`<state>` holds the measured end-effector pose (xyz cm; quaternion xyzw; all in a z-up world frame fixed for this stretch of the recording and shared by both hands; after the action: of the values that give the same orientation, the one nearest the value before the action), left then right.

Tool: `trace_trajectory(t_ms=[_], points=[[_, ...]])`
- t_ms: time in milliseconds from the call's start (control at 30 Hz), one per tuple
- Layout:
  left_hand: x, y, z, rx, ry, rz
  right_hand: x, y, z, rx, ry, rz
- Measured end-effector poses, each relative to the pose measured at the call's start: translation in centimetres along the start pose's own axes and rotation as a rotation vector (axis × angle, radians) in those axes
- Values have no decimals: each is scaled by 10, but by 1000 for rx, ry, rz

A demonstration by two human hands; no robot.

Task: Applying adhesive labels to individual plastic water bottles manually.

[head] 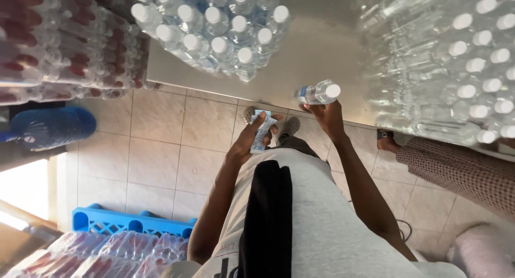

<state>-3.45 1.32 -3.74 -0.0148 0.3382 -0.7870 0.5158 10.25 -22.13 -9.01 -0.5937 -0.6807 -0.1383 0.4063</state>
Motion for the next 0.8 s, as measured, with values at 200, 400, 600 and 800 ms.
trace_trajectory(t_ms=[200,400,600,800], points=[[16,15,-71,-159,-212,168,74,8,75,-37,-6,-174],[-34,13,-91,-326,-199,425,155,21,135,-139,-71,-327],[-60,18,-125,-371,-259,585,178,33,188,54,95,-197],[-99,30,-191,-373,-354,671,188,64,255,203,289,-265]])
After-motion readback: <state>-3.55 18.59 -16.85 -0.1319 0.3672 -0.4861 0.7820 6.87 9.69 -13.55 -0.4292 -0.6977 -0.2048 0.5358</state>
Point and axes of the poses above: each hand's wrist, its own y-axis towards the middle knuckle, its own z-axis out of the palm, x = y × z, the point moved 6 cm from there along y, towards the middle knuckle, and after that the axes turned 14 degrees about -y, right-handed, at the moved point
